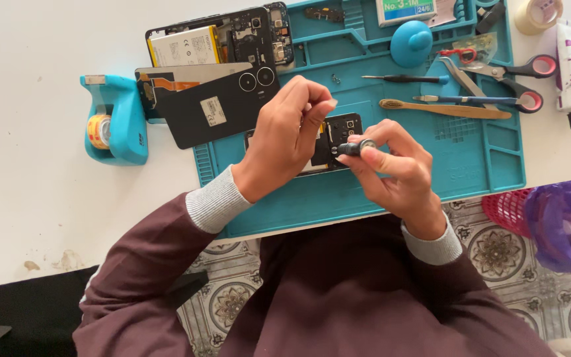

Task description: The person uses a precision screwdriver to remove and install screws on two disassembled smartphones placed on a blue work mat. The person repeatedly picks up screws, aligns them with screw holes, and turns the screwdriver to secure components inside the phone chassis.

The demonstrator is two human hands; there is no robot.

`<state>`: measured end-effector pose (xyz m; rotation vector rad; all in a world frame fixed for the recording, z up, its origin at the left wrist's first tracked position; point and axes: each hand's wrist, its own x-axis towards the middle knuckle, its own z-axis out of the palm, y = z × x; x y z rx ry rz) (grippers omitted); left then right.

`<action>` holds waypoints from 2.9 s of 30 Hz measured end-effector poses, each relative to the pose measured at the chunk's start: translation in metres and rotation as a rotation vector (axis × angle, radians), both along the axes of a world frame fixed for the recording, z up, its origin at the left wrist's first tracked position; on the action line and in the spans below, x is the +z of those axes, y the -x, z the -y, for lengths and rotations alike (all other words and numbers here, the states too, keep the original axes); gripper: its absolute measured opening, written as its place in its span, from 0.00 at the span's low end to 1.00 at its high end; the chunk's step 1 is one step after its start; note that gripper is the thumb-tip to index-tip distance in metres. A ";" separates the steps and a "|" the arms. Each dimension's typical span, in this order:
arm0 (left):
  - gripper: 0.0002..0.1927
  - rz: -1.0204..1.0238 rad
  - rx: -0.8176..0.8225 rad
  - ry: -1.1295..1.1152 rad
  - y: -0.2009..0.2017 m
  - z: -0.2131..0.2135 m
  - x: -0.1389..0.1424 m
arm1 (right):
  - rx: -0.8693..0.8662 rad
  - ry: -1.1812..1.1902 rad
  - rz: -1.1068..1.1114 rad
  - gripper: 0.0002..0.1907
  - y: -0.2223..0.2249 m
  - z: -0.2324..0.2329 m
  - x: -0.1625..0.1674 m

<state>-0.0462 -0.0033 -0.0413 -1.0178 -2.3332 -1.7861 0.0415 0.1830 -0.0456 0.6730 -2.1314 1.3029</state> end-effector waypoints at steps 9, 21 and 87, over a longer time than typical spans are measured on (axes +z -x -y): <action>0.11 0.382 -0.210 -0.181 0.004 -0.001 -0.012 | 0.010 0.002 0.014 0.31 -0.002 0.001 0.000; 0.12 0.354 -0.207 -0.196 0.007 -0.003 -0.017 | 0.019 -0.001 0.052 0.24 -0.001 0.004 0.013; 0.10 0.267 -0.292 -0.007 0.008 -0.003 -0.002 | -0.261 0.204 -0.178 0.27 -0.008 0.005 -0.006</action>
